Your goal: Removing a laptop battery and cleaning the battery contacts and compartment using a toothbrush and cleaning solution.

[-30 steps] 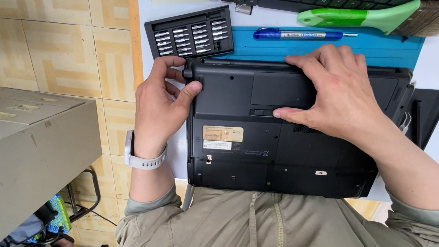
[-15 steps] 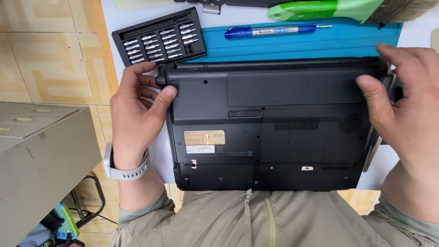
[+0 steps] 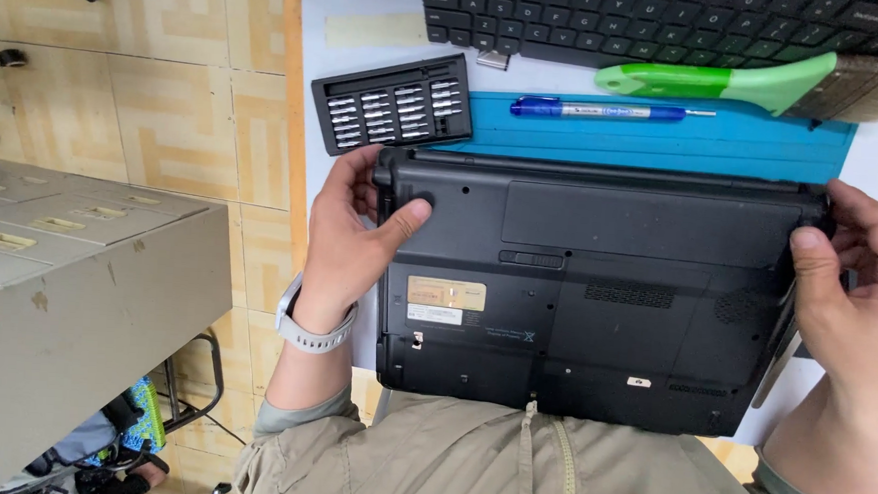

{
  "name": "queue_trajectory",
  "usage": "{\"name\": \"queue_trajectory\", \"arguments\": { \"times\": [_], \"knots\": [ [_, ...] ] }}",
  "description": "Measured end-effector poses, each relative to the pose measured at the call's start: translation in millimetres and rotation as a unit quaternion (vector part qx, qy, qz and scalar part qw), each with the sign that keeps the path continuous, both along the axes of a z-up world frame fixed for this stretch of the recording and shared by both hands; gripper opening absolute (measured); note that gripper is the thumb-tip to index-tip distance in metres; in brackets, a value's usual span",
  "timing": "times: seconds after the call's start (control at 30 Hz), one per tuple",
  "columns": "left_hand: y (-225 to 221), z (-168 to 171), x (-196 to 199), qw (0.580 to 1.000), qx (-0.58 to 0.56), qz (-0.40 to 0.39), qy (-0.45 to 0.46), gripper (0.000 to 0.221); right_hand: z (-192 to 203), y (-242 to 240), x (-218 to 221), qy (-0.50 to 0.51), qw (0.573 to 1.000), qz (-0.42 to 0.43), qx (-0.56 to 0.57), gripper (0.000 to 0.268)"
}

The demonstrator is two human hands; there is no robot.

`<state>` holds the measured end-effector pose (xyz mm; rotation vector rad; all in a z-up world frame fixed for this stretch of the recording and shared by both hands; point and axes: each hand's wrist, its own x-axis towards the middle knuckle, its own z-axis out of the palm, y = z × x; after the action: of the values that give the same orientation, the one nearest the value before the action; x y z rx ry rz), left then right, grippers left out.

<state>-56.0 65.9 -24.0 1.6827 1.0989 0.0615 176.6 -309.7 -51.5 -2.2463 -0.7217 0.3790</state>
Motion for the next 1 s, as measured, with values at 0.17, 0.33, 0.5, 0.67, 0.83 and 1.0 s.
{"name": "queue_trajectory", "arguments": {
  "times": [0.17, 0.33, 0.5, 0.67, 0.83, 1.0],
  "knots": [
    [3, 9, -4, 0.99, -0.112, 0.0, -0.085, 0.072, -14, -9, 2, 0.049, 0.997, -0.043, 0.051, 0.045],
    [-2, 23, -13, 0.971, -0.122, -0.044, -0.199, 0.072, -21, -28, 8, 0.025, 0.994, -0.088, 0.063, 0.038],
    [-10, 32, -19, 0.951, -0.116, -0.064, -0.278, 0.07, -19, -37, 5, 0.06, 0.978, -0.095, 0.177, 0.041],
    [-18, 28, -31, 0.94, -0.13, -0.047, -0.313, 0.07, 17, -19, -23, 0.132, 0.957, -0.112, 0.233, 0.075],
    [-21, 23, -34, 0.936, -0.136, -0.015, -0.323, 0.069, 25, -7, -29, 0.025, 0.972, -0.102, 0.211, 0.076],
    [-19, 11, -22, 0.945, -0.132, 0.04, -0.296, 0.066, 30, 8, -23, -0.03, 0.984, -0.072, 0.158, 0.056]
  ]
}}
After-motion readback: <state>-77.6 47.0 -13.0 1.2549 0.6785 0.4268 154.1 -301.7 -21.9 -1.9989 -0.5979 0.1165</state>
